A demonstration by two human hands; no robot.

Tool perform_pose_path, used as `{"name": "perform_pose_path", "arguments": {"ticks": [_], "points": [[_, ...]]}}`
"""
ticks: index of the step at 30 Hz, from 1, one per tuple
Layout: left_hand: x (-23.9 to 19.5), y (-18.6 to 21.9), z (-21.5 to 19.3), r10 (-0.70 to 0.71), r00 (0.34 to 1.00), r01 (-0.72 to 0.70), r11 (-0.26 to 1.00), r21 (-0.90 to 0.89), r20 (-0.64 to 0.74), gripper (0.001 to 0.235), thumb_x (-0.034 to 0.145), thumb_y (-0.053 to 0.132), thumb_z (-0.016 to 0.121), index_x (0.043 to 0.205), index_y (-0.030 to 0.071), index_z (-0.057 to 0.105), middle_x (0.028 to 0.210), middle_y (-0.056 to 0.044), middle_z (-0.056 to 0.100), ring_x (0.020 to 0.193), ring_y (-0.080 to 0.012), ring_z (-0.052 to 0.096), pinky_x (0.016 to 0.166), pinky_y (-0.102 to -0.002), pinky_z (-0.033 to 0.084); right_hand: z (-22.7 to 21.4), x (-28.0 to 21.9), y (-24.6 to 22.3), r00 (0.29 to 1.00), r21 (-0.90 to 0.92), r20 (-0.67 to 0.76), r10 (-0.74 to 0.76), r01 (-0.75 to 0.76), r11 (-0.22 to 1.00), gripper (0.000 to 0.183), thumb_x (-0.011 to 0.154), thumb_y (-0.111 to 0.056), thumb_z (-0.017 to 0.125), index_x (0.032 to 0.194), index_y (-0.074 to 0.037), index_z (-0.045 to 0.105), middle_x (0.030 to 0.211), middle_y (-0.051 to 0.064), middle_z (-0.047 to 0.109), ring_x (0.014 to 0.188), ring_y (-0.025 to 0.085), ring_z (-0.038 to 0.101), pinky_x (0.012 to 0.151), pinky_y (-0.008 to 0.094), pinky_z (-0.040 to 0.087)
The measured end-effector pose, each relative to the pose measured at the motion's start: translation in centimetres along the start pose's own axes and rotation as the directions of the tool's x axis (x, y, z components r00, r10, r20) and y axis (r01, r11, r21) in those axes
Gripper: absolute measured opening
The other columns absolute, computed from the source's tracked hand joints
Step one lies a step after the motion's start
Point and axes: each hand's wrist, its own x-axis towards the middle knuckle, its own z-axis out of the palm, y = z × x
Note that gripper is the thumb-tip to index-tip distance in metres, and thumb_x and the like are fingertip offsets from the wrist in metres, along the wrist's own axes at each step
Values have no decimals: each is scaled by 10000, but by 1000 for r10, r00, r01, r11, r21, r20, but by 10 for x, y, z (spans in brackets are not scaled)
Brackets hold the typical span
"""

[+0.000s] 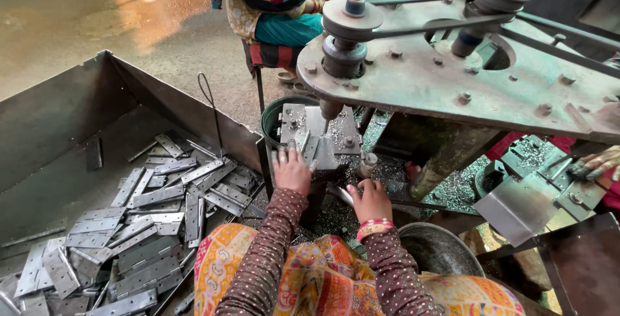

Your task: The person picks up metal plates from a bin, positions them one by one into a jig on a machine, and pulls a lever to drill holes into the plates.

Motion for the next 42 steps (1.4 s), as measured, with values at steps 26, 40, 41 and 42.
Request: {"name": "perform_pose_path", "arguments": {"ticks": [26,40,41,42], "points": [[-6,30,19,179,978,-181,984,7,108,342,963,184,530,1204,-30,643,1320,-189,608,1180,-353,613,1123,-529,381,13,15,2,684,-381,691,233,71,922,439,936,-415,690,1180,-50,701,1088,162,719,950,296,712,855,416,566],[11,29,15,187,971,-192,981,20,148,358,882,268,589,1125,21,678,1325,-177,599,1174,-355,624,1131,-561,286,41,15,41,716,-260,662,222,-58,964,446,877,-431,716,1041,-16,697,994,196,729,927,345,758,838,447,581],[19,32,16,166,967,-176,984,31,194,286,956,221,558,1117,20,680,1306,-174,610,1139,-335,643,1169,-557,276,39,22,38,734,-294,640,225,-36,955,452,863,-437,741,1034,-19,712,1005,199,714,944,351,733,848,451,569],[24,35,17,146,960,-160,986,42,240,233,1029,174,528,1109,19,681,1287,-171,621,1103,-315,662,1207,-553,266,38,21,39,752,-329,619,226,-14,944,458,849,-443,765,1027,-22,727,1017,202,698,962,357,708,859,455,557]]}}
